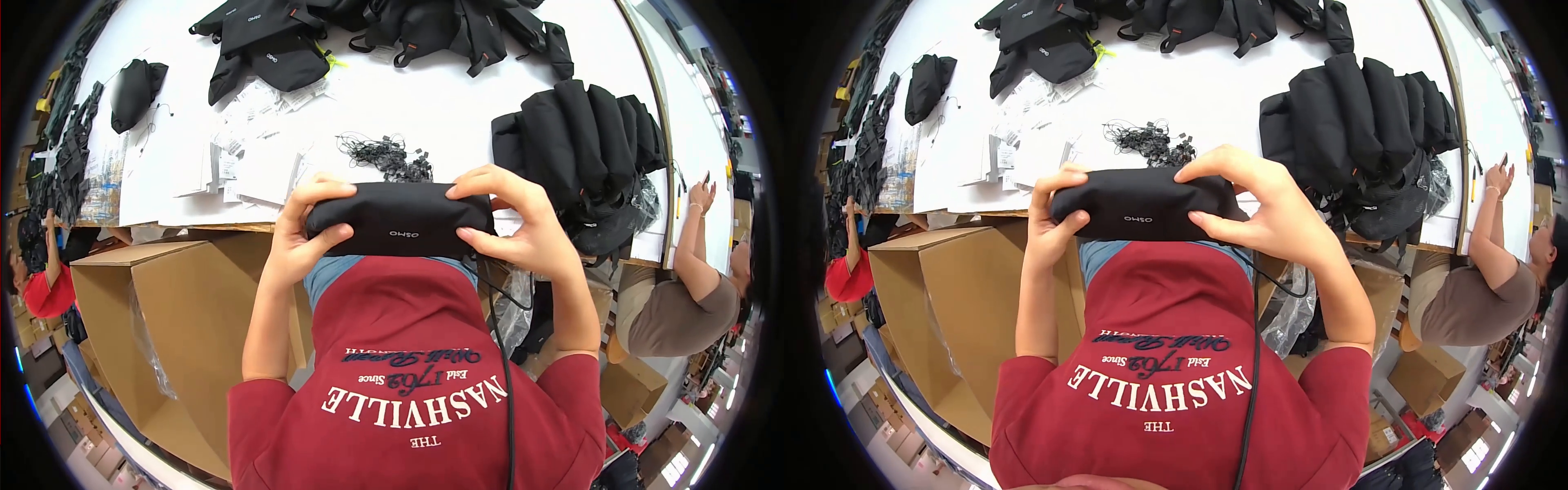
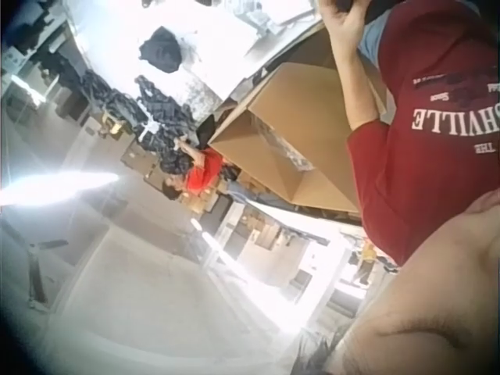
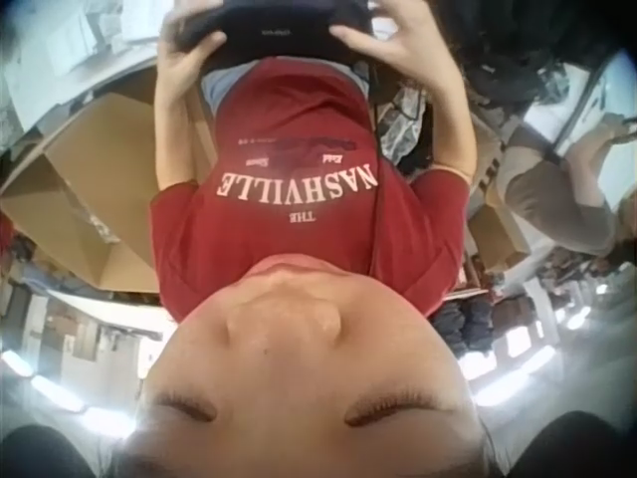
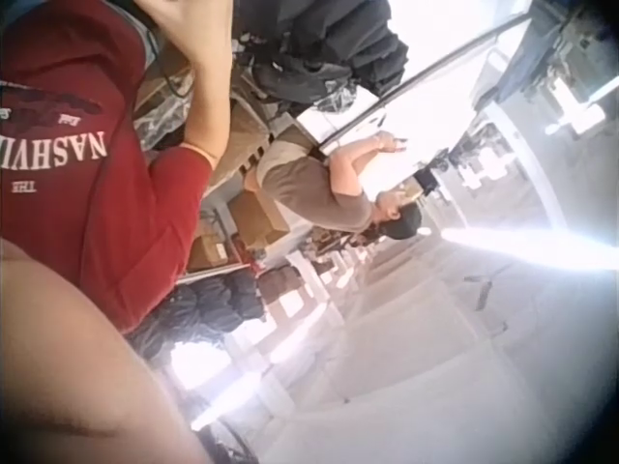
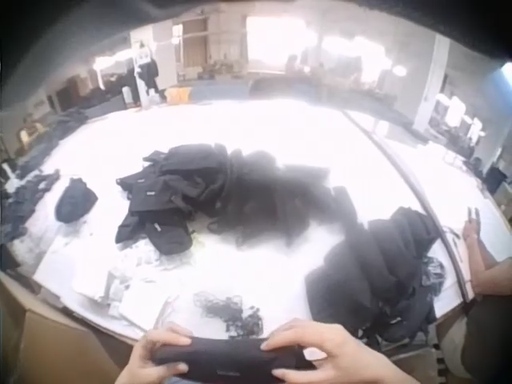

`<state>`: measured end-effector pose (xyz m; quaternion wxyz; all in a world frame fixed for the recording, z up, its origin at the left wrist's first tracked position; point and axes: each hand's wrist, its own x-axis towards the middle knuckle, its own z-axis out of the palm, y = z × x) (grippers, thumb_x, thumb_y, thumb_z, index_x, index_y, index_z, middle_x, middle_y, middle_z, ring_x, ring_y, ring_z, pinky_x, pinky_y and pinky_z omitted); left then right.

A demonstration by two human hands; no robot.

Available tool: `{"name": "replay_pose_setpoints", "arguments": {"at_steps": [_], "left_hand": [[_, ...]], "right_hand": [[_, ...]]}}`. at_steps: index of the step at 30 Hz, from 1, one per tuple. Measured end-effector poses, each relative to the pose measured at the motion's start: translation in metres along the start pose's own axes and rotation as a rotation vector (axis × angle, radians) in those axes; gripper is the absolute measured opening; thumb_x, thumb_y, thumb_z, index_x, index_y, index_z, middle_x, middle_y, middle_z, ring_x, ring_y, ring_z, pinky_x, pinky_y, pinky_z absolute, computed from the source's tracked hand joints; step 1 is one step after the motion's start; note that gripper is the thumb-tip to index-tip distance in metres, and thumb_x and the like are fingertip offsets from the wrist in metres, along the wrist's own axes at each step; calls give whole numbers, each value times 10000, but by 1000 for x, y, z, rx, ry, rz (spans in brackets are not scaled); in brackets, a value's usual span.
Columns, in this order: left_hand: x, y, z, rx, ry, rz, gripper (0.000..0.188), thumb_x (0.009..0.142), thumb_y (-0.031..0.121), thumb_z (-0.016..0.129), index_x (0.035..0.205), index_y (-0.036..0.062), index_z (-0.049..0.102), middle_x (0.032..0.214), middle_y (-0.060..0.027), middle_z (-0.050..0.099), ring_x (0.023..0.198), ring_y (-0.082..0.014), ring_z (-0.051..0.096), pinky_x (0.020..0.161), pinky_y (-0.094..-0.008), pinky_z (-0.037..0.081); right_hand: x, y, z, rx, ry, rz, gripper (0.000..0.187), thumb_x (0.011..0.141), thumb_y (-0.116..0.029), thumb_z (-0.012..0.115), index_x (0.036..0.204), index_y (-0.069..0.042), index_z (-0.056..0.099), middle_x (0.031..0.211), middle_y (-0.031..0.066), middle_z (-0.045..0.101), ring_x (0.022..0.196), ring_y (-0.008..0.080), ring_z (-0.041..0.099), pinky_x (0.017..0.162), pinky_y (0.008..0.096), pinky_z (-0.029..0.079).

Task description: Assembling sunglasses cases by inserting foam inserts into fabric pouches and attaching small components.

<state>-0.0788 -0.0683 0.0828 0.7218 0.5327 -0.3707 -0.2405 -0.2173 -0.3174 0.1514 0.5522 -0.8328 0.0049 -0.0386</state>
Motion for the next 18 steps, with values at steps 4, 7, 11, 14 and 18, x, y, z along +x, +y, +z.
{"name": "replay_pose_setpoints", "arguments": {"at_steps": [4, 7, 11, 14, 18], "left_hand": [[0, 3, -7, 251, -23, -45, 273, 678, 96, 795, 922, 65, 676, 984, -65, 481, 926, -190, 480, 843, -312, 392], [1, 3, -8, 309, -104, -113, 206, 691, 133, 789, 851, 64, 679, 996, -63, 479, 943, -199, 480, 843, -324, 395], [-3, 4, 1, -15, -205, -445, 264, 791, 73, 728, 1022, 35, 608, 1061, -78, 569, 963, -143, 529, 856, -295, 433], [-18, 8, -1, 1, -253, -604, 321, 803, 32, 727, 1075, 5, 559, 1079, -74, 588, 1028, -148, 556, 912, -302, 441], [-17, 10, -7, 69, -522, -583, 244, 774, 31, 746, 964, 12, 595, 1006, -76, 588, 955, -154, 558, 855, -288, 441]], "right_hand": [[-3, 2, -12, -125, -81, -47, 345, 648, -26, 708, 993, -48, 713, 984, 99, 638, 890, 223, 637, 773, 308, 510], [-9, 0, -17, -122, -133, -7, 351, 646, -32, 706, 996, -53, 722, 964, 103, 640, 883, 224, 637, 781, 314, 510], [-16, 0, -17, -72, -101, 87, 353, 659, -42, 707, 1011, -54, 725, 947, 96, 643, 875, 206, 633, 773, 306, 508], [-23, 10, -12, -44, -171, 94, 342, 721, -72, 712, 1063, -86, 718, 992, 79, 639, 844, 181, 624, 697, 270, 502], [-34, 9, -10, -10, -370, 152, 355, 771, -139, 730, 1124, -138, 699, 1026, 75, 631, 806, 169, 621, 675, 263, 522]]}}
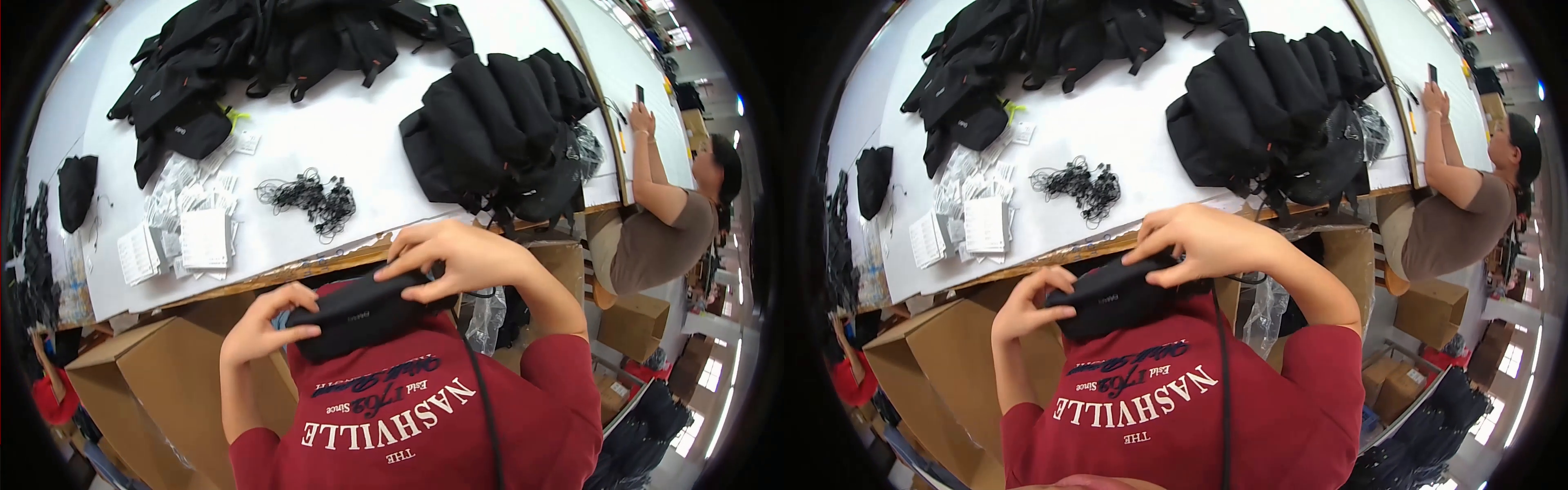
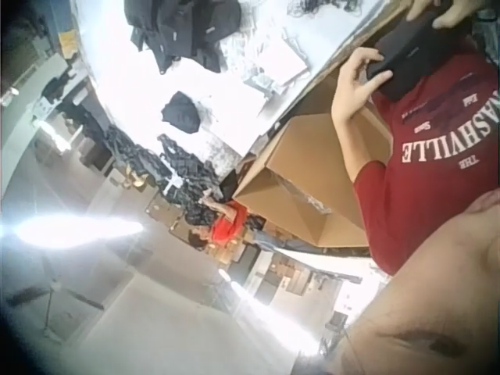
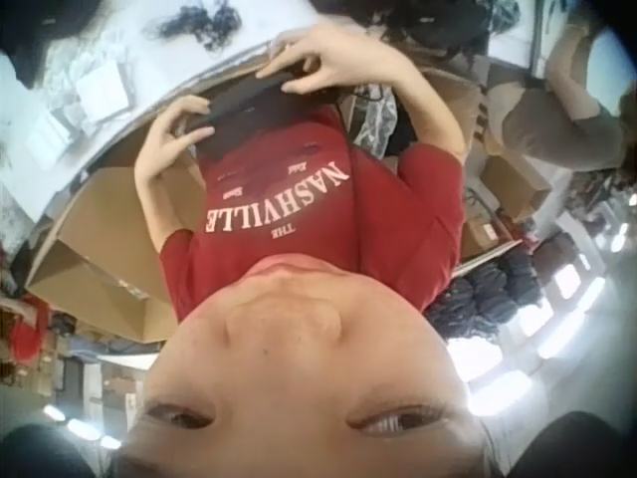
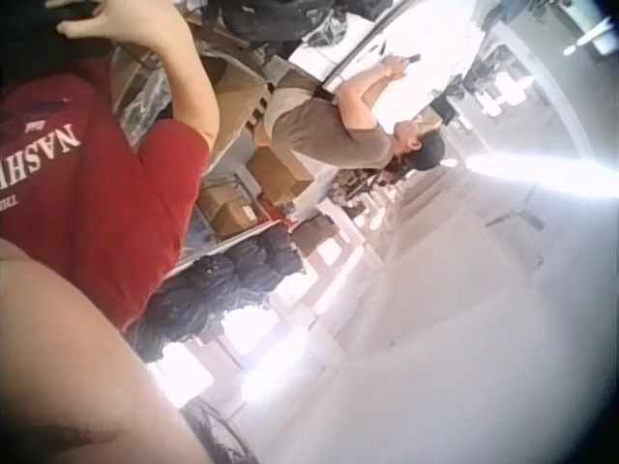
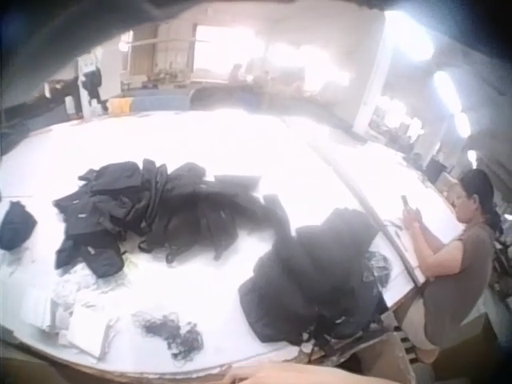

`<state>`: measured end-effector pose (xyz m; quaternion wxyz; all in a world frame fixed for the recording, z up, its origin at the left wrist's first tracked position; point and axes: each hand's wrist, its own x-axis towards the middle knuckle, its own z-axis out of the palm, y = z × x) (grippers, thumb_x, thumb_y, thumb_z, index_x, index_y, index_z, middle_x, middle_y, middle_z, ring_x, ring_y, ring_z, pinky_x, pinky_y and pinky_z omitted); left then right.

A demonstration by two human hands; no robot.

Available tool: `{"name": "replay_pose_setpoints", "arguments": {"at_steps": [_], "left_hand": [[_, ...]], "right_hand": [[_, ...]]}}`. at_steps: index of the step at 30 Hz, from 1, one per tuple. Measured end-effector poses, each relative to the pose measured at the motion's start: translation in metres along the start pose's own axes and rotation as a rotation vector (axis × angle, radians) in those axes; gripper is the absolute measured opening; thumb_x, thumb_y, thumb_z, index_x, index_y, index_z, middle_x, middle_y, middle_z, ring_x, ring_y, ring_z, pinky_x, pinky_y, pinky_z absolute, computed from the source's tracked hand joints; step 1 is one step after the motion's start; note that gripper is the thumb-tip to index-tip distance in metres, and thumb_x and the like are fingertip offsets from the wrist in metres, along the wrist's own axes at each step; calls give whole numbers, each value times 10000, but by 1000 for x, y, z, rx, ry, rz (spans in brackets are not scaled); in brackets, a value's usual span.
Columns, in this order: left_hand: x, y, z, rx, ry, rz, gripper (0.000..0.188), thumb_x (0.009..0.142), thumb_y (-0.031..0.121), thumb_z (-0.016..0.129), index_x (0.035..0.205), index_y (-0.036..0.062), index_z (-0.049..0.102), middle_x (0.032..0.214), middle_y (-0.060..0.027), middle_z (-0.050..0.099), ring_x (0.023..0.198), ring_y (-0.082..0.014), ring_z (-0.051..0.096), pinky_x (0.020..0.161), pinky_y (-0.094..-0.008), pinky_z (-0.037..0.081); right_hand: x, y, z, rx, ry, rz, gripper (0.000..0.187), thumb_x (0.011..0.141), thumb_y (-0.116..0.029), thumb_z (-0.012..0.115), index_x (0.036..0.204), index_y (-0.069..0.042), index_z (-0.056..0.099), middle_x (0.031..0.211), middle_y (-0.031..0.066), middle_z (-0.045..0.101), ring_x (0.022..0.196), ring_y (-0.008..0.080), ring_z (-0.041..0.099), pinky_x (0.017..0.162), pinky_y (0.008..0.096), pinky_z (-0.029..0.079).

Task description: Assembling sunglasses cases by inserting foam inserts into fabric pouches and attaching small components.

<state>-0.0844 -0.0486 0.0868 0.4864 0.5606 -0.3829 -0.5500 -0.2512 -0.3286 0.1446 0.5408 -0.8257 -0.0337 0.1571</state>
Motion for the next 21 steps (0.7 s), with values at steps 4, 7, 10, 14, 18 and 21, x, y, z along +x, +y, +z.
{"name": "replay_pose_setpoints", "arguments": {"at_steps": [4, 7, 10, 14, 18, 21], "left_hand": [[4, 9, 10, 6, -92, -57, 221, 785, 53, 729, 966, 25, 606, 968, -38, 571, 921, -160, 549, 813, -278, 439], [7, 27, 14, 271, 13, -3, 233, 789, 70, 723, 987, 28, 608, 951, -51, 587, 886, -175, 568, 799, -284, 450], [7, 34, 21, 318, 26, -129, 235, 802, 95, 710, 1001, 26, 605, 930, -86, 605, 847, -207, 596, 778, -296, 462], [6, 37, 22, 280, -27, -106, 222, 849, 141, 671, 994, -6, 590, 938, -114, 619, 861, -244, 618, 779, -323, 467], [3, 19, 18, 19, -89, -129, 181, 926, 168, 609, 964, -6, 574, 939, -72, 597, 896, -150, 564, 811, -273, 438], [2, 10, 27, -298, -57, -213, 118, 936, 135, 596, 968, 34, 544, 932, -9, 542, 873, -79, 510, 794, -233, 416]], "right_hand": [[-9, -4, 1, -102, -155, 72, 362, 768, -220, 709, 1117, -124, 698, 987, 110, 636, 857, 230, 633, 702, 306, 533], [-15, -2, -2, -46, -90, 61, 361, 767, -211, 709, 1118, -127, 698, 987, 105, 631, 853, 232, 630, 695, 305, 532], [-19, -11, -4, -47, -14, 138, 355, 771, -137, 721, 1124, -169, 703, 1050, 73, 604, 867, 191, 633, 687, 279, 571], [-25, -17, 1, -85, 32, 107, 338, 748, -168, 724, 1082, -116, 710, 972, 75, 600, 842, 213, 615, 696, 295, 545], [-28, -20, 5, -119, 28, 105, 354, 736, -121, 749, 1085, -174, 719, 1041, 63, 598, 844, 177, 626, 668, 272, 555], [-28, -30, 6, -161, 11, 141, 370, 716, -120, 758, 1079, -181, 722, 1035, 67, 598, 844, 188, 625, 692, 291, 542]]}}
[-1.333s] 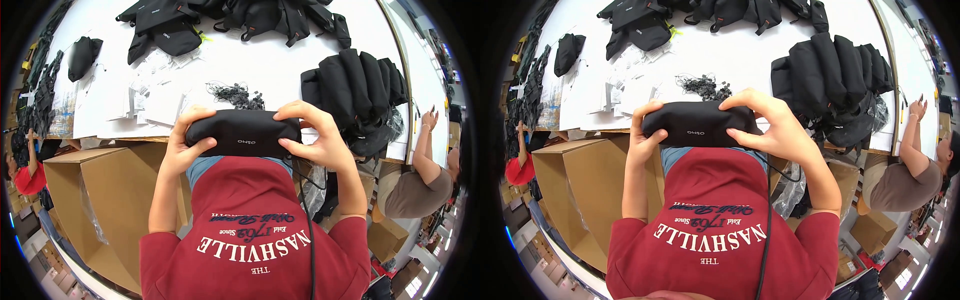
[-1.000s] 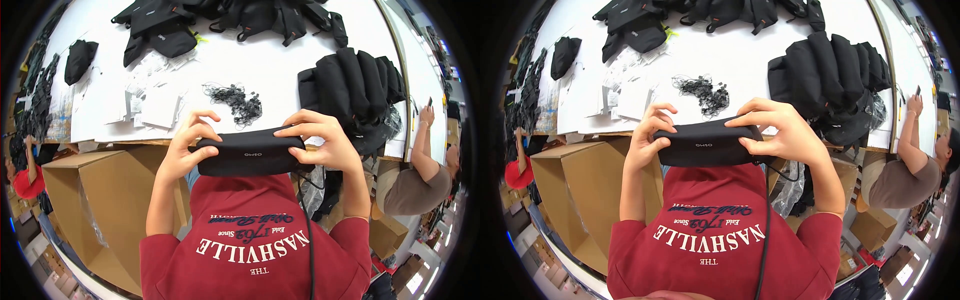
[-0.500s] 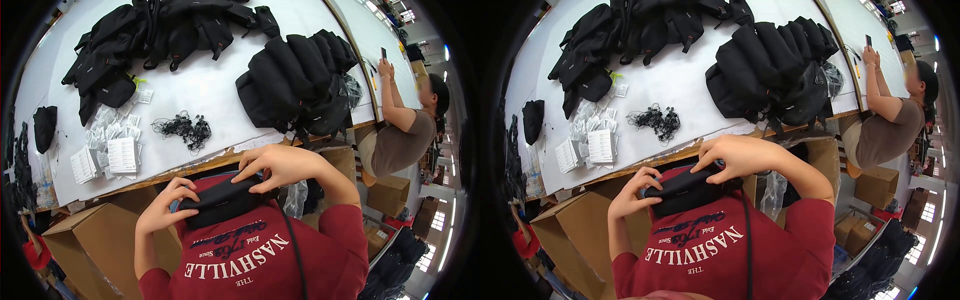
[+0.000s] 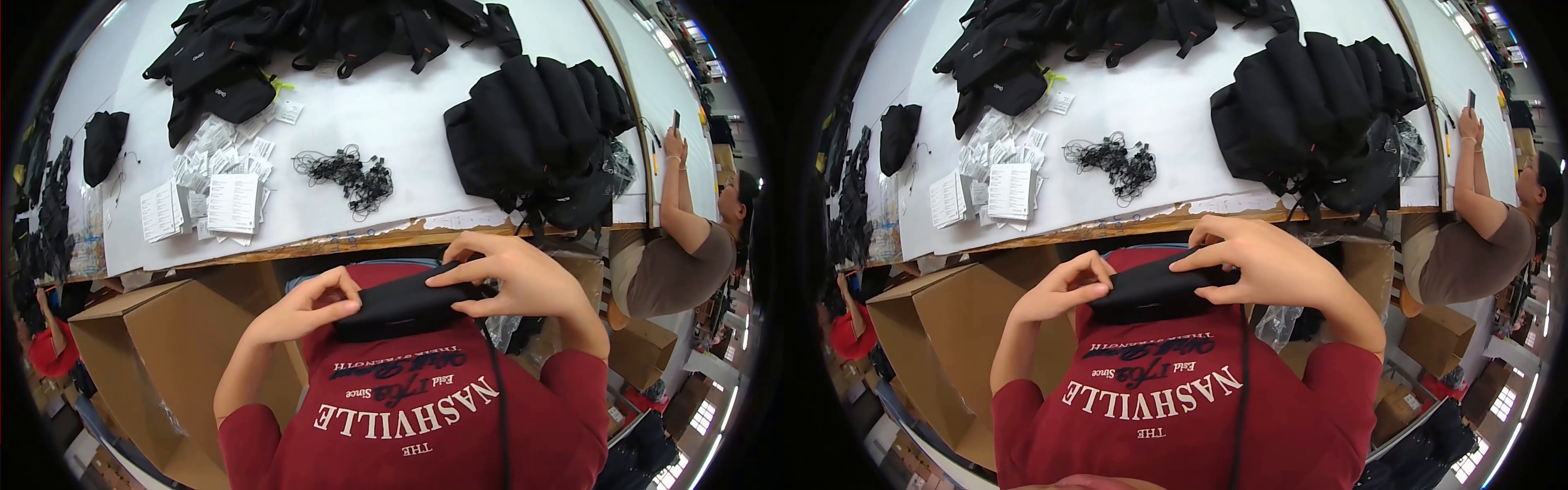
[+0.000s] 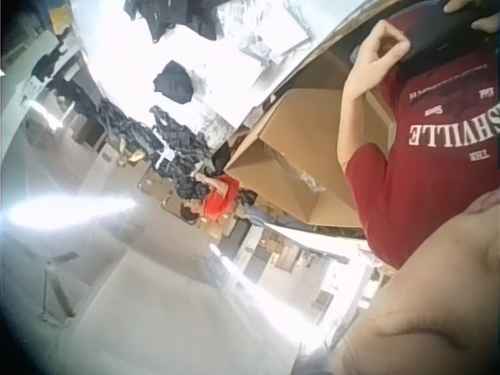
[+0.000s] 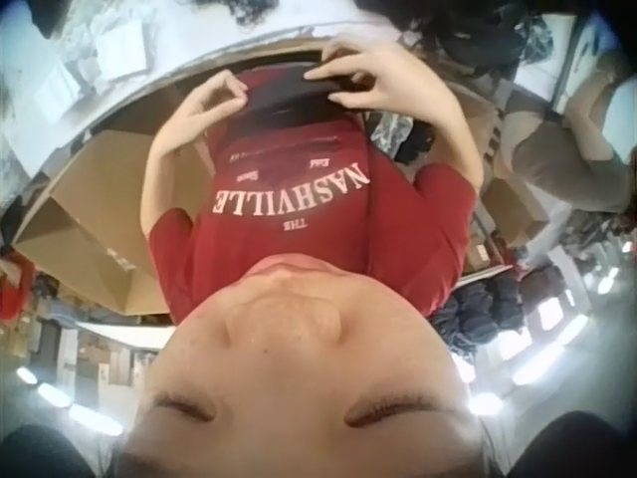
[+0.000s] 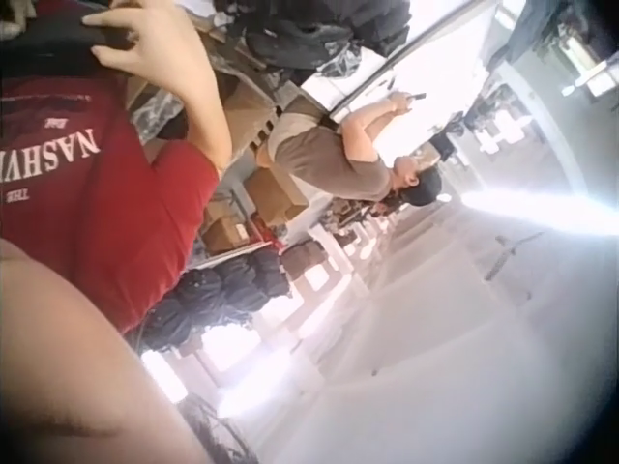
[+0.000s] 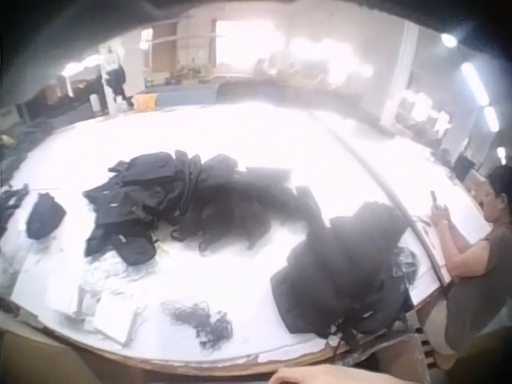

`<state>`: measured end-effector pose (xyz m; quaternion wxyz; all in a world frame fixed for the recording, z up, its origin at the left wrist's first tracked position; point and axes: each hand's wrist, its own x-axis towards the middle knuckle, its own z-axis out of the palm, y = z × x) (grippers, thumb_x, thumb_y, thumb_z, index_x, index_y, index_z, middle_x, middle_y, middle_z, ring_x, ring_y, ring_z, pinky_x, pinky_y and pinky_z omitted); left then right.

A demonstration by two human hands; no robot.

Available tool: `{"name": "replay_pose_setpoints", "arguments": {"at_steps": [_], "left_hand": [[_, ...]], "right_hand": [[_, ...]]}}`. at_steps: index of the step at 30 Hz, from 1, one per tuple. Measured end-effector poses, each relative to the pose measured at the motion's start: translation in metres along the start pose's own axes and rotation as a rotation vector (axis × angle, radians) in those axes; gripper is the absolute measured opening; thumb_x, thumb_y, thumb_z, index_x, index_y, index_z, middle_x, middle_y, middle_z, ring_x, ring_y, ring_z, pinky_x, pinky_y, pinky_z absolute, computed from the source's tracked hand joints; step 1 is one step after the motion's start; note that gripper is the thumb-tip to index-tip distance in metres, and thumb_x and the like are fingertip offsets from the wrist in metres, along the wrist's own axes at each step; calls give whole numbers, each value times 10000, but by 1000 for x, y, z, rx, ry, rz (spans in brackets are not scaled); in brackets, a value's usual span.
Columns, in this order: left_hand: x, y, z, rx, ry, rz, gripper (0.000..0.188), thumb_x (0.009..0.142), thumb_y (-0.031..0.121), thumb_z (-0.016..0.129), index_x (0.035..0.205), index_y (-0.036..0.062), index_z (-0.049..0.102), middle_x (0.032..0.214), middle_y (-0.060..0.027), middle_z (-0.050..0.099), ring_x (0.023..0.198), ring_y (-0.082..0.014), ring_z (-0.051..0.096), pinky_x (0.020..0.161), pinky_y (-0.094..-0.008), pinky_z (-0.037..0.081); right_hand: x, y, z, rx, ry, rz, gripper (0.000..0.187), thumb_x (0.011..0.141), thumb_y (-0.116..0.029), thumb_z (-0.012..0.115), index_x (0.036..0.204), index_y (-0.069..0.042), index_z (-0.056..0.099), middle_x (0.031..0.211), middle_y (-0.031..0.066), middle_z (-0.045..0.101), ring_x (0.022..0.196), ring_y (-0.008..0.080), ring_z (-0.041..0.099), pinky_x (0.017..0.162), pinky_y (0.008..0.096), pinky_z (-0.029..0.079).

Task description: Assembling sunglasses cases by inserting foam inserts into fabric pouches and attaching small components.

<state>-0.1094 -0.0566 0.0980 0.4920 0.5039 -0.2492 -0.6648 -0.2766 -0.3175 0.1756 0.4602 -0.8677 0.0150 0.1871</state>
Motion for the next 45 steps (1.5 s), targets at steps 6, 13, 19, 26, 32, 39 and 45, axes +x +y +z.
{"name": "replay_pose_setpoints", "arguments": {"at_steps": [6, 13, 19, 26, 32, 39, 45], "left_hand": [[0, -12, 1, -179, 93, -11, 203, 853, 94, 680, 927, 99, 491, 934, 30, 503, 862, -42, 467, 776, -198, 378], [-1, -12, -4, -94, 311, 116, 233, 849, 168, 690, 1006, 75, 545, 961, 13, 534, 911, -66, 499, 826, -222, 383], [-6, -2, -8, 149, 353, 355, 320, 746, 69, 758, 1039, 8, 644, 1059, -55, 514, 963, -118, 509, 803, -248, 419], [3, 9, -10, 270, 357, 390, 373, 770, 86, 727, 1125, 28, 626, 1192, -87, 496, 1060, -153, 518, 832, -259, 436], [6, 10, -58, 1185, 1155, 332, 536, 829, 216, 706, 1307, 84, 502, 1425, -148, 375, 1313, -326, 342, 1088, -450, 263], [10, -42, -117, 1292, 1226, 59, 846, 795, 440, 717, 1434, 50, 324, 1471, -245, 282, 1370, -397, 239, 1107, -498, 221], [12, -56, -127, 1260, 1216, 60, 834, 801, 435, 709, 1424, 32, 329, 1460, -259, 297, 1356, -405, 263, 1105, -487, 237]], "right_hand": [[-1, 4, 9, -32, 79, -99, 393, 684, -120, 774, 1069, -181, 726, 1047, 71, 585, 848, 218, 621, 753, 317, 524], [7, 7, 5, 104, 127, -20, 405, 690, -51, 748, 1086, -131, 718, 1035, 81, 559, 895, 188, 598, 699, 279, 543], [9, 6, -2, 192, 142, -3, 425, 685, -35, 741, 1099, -128, 714, 1051, 85, 553, 927, 196, 587, 712, 275, 553], [-5, -2, -20, 76, 311, 3, 430, 714, -21, 715, 1119, -162, 698, 1070, 65, 568, 917, 186, 605, 751, 305, 572], [-60, 20, -92, -54, 1130, -24, 404, 770, -48, 735, 1166, -51, 656, 1141, 38, 636, 902, 78, 577, 723, 187, 488], [-77, 106, -139, -700, 1614, 178, 331, 770, -215, 778, 1090, -155, 721, 959, 60, 651, 903, 177, 597, 839, 279, 453], [-47, 138, -116, -674, 1484, 376, 275, 784, -228, 756, 1047, -154, 730, 980, 77, 567, 852, 196, 606, 685, 277, 535]]}}
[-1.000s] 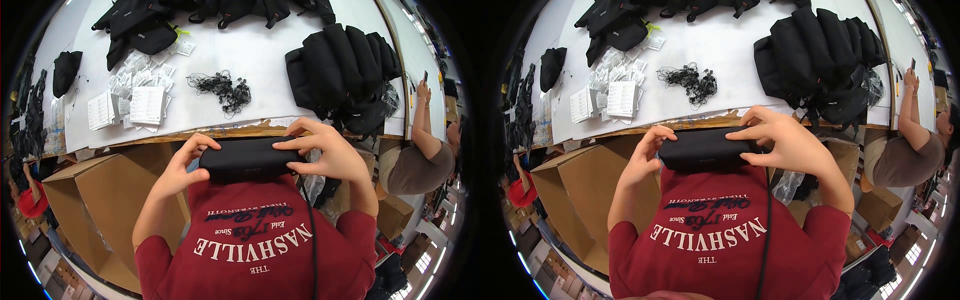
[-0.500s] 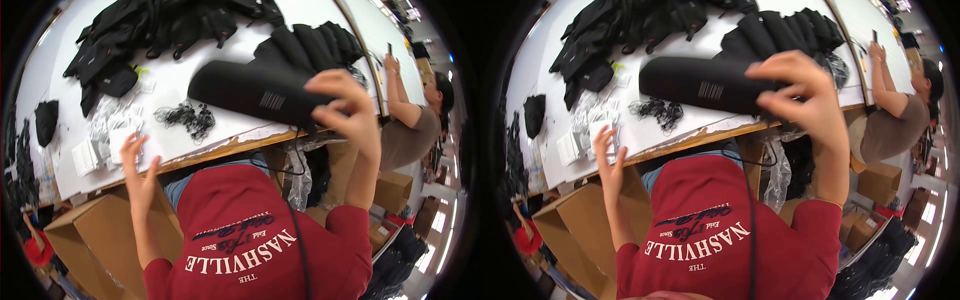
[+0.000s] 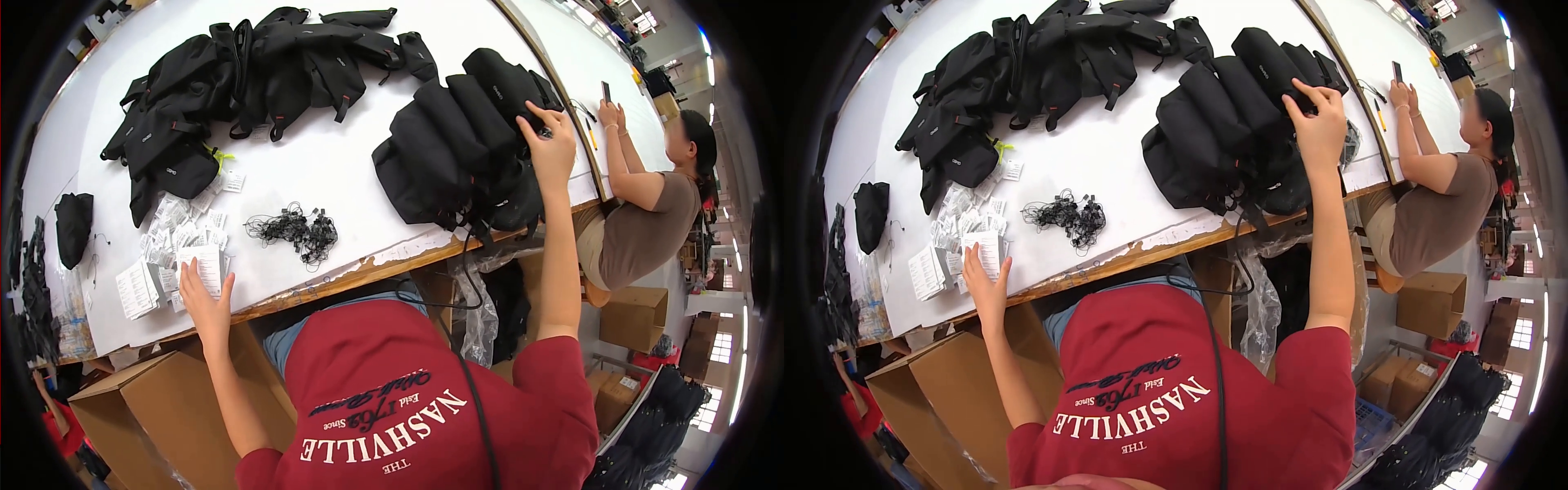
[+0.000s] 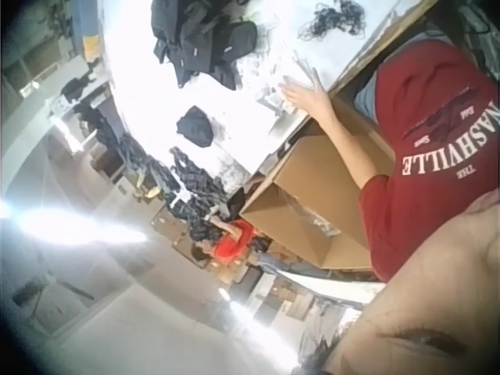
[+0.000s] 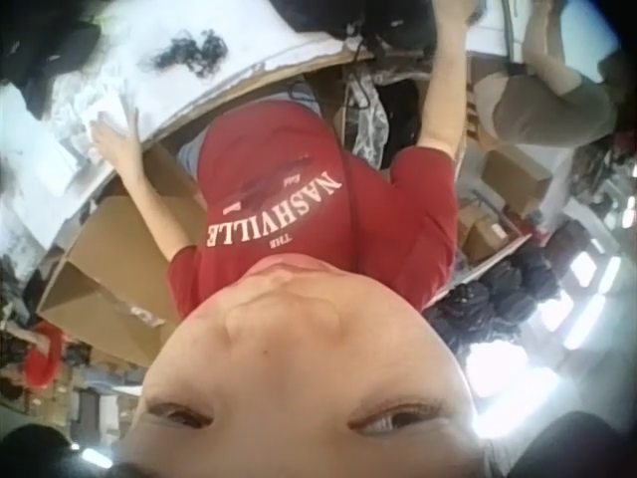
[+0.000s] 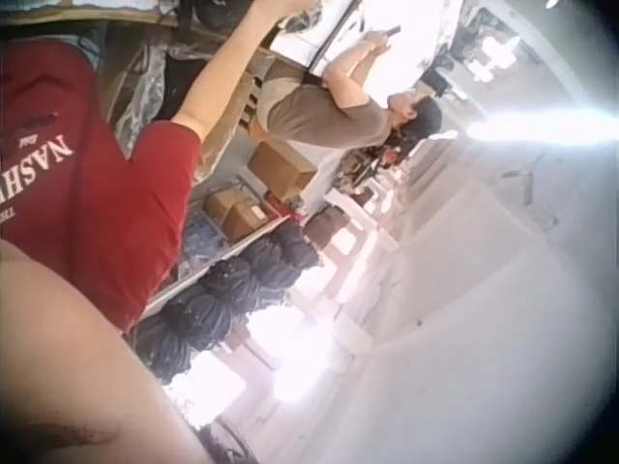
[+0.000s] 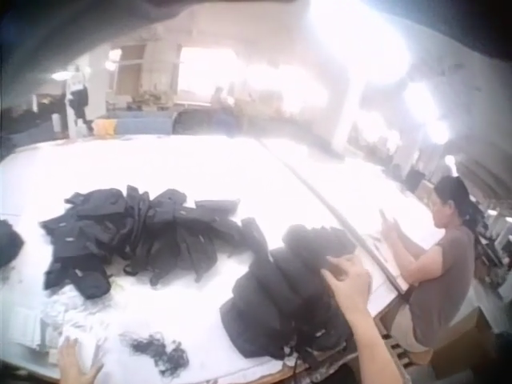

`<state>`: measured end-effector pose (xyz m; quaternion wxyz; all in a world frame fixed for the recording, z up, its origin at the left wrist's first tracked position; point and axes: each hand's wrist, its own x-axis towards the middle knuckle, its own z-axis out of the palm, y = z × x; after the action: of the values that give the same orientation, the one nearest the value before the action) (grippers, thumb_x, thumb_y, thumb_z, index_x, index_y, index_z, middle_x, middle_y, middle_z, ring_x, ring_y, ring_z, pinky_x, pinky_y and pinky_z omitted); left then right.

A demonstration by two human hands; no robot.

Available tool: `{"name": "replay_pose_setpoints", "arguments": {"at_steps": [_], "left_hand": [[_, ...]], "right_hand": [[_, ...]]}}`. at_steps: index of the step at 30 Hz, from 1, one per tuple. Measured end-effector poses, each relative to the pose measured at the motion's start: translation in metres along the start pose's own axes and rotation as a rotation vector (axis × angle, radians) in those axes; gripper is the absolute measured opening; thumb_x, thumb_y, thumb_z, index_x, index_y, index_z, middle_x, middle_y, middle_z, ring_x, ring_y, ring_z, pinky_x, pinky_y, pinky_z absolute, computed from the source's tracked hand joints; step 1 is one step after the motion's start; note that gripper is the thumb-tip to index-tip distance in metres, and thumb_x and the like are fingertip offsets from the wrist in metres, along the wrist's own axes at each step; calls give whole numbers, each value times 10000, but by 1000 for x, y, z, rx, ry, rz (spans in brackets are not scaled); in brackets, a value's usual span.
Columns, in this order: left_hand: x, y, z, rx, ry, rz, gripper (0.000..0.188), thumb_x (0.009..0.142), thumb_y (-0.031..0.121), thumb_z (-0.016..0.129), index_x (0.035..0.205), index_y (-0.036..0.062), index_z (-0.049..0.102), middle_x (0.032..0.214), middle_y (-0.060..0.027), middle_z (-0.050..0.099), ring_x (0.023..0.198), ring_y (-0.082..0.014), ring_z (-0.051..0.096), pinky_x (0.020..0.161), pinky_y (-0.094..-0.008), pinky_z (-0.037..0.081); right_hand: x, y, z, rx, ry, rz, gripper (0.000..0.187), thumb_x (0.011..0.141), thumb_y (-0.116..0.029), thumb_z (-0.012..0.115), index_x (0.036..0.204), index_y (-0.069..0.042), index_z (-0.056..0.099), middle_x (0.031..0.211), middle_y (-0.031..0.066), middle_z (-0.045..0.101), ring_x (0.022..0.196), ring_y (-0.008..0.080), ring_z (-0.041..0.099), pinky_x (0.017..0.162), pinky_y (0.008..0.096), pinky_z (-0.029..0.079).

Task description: Assembling sunglasses cases by inserting foam inserts into fabric pouches and attaching small components.

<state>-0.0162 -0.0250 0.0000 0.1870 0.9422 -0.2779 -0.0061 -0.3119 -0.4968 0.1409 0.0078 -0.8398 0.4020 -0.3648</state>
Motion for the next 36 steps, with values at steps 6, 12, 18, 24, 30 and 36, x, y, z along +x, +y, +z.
{"name": "replay_pose_setpoints", "arguments": {"at_steps": [6, 12, 18, 24, 30, 36], "left_hand": [[5, -8, 7, 93, 71, -9, 818, 801, 421, 712, 1411, 23, 340, 1451, -279, 302, 1335, -418, 297, 1098, -494, 246], [6, -11, -4, 42, 83, -44, 827, 781, 405, 735, 1409, 31, 348, 1433, -280, 333, 1314, -425, 315, 1086, -497, 261], [12, -14, -4, -24, 95, -81, 901, 723, 462, 770, 1405, 43, 357, 1427, -276, 341, 1311, -426, 304, 1080, -511, 250], [8, -18, -6, -75, 57, -144, 886, 734, 463, 755, 1420, 83, 343, 1470, -240, 273, 1357, -411, 220, 1101, -524, 186], [7, -18, -4, -96, 71, -146, 882, 743, 497, 732, 1431, 120, 327, 1500, -199, 205, 1382, -386, 170, 1111, -537, 124], [9, -10, -9, -129, 77, -157, 889, 743, 488, 735, 1439, 126, 317, 1504, -193, 197, 1381, -380, 166, 1109, -538, 129]], "right_hand": [[-1, 2, 10, 177, -164, 64, 255, 864, -317, 670, 1022, -127, 735, 955, 101, 606, 855, 226, 608, 762, 314, 488], [-7, -29, 3, 57, 71, -144, 185, 922, -240, 595, 1006, -124, 713, 961, 60, 601, 916, 216, 574, 766, 334, 463], [-67, -128, 35, 407, -341, -327, 87, 838, -134, 662, 904, -101, 708, 892, 53, 609, 814, 213, 587, 682, 310, 478], [-114, -176, 115, 514, -810, -326, 132, 826, -225, 667, 935, -154, 689, 844, 28, 584, 751, 186, 591, 666, 306, 486], [-120, -220, 166, 515, -781, -353, 141, 817, -255, 675, 902, -143, 677, 822, 45, 566, 750, 209, 574, 670, 338, 472], [-127, -273, 192, 560, -818, -461, 90, 766, -197, 678, 803, -115, 666, 851, 76, 592, 866, 256, 593, 728, 375, 504]]}}
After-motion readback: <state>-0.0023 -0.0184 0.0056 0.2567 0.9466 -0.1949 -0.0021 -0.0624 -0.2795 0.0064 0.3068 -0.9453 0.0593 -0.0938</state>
